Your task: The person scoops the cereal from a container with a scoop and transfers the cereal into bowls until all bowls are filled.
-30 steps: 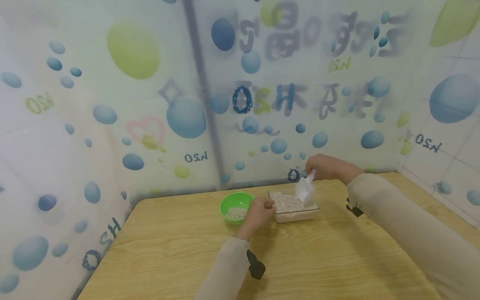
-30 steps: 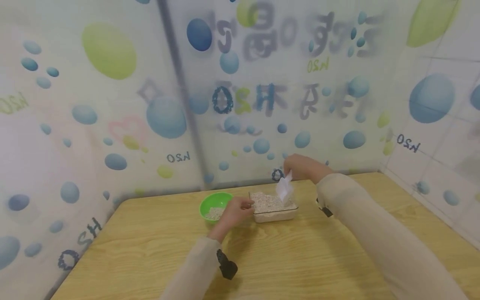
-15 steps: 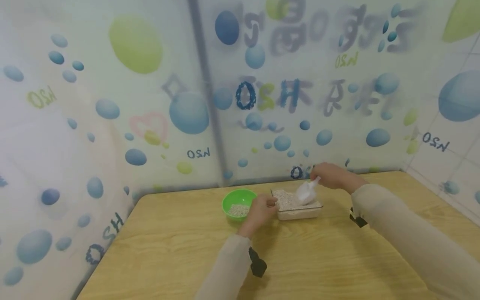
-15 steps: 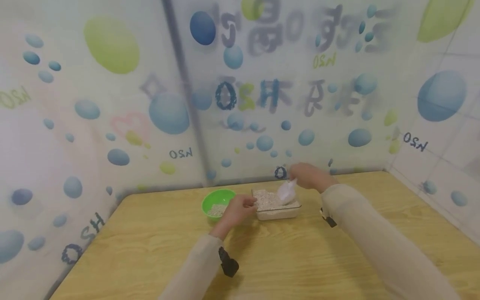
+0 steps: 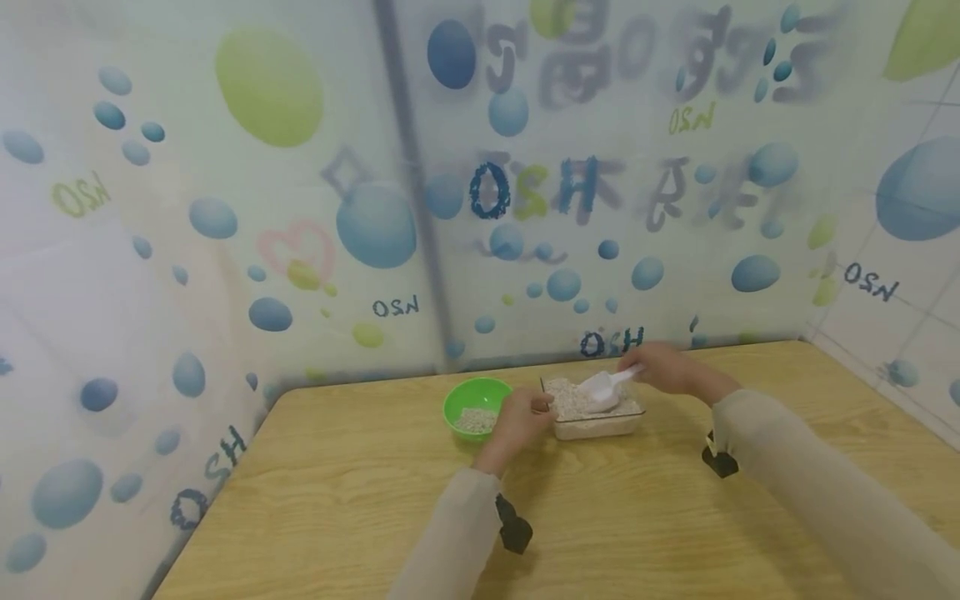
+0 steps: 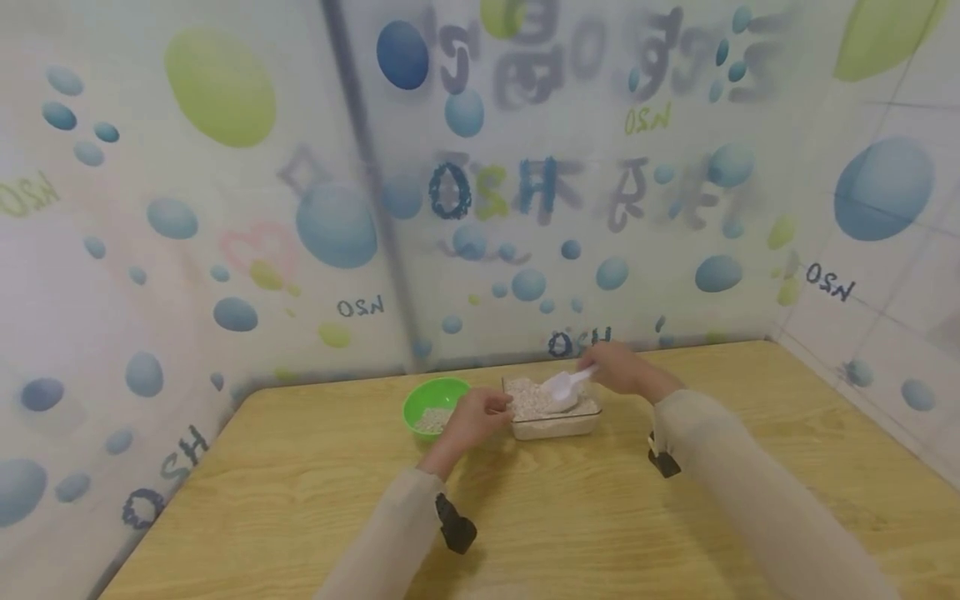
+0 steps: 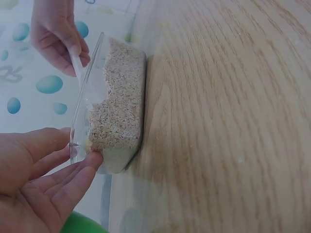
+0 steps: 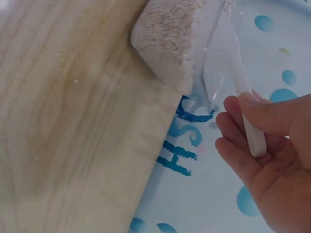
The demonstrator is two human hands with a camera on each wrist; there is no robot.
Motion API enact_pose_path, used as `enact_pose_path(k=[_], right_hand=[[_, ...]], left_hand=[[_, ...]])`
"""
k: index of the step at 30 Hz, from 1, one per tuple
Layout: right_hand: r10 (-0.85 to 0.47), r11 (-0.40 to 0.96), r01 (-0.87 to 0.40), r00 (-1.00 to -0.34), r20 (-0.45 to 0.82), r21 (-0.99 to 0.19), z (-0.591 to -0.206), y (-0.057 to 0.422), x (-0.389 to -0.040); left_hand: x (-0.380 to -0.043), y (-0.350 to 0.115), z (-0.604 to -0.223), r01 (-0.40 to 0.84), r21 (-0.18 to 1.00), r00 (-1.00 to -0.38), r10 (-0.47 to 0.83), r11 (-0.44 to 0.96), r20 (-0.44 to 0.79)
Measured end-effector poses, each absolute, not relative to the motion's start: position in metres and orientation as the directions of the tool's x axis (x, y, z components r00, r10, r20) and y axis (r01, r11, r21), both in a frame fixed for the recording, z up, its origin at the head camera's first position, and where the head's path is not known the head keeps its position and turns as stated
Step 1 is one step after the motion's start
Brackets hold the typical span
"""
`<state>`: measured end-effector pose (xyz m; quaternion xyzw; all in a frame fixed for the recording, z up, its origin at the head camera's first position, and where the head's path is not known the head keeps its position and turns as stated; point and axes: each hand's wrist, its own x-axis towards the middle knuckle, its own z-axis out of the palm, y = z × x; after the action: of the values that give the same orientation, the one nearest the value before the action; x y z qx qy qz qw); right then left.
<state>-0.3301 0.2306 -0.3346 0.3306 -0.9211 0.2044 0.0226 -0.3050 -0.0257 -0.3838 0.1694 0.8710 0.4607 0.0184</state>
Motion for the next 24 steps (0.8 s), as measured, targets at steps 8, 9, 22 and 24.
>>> enact_pose_path(k=[8,9,22,24], right_hand=[[-0.553,0.689,-0.564,-0.815,0.173,-0.456,-0.352,0.241,-0.330],[-0.547,0.691,-0.559,-0.819,0.173,-0.459,-0.353,0.241,-0.329],[-0.463,0.687,-0.499,-0.861,0.210,-0.528,-0.365,0.252,-0.327],[-0.457,0.683,-0.502,-0.860,0.227,-0.531,-0.366,0.252,-0.325]], left_hand=[[-0.304,-0.027,-0.382,0.265,0.816,-0.944,0.310,0.515,0.111],[-0.304,-0.027,-0.383,0.268,0.815,-0.943,0.312,0.514,0.113],[-0.304,-0.028,-0.382,0.255,0.823,-0.946,0.308,0.507,0.104],[-0.304,-0.028,-0.382,0.239,0.823,-0.950,0.298,0.515,0.090]])
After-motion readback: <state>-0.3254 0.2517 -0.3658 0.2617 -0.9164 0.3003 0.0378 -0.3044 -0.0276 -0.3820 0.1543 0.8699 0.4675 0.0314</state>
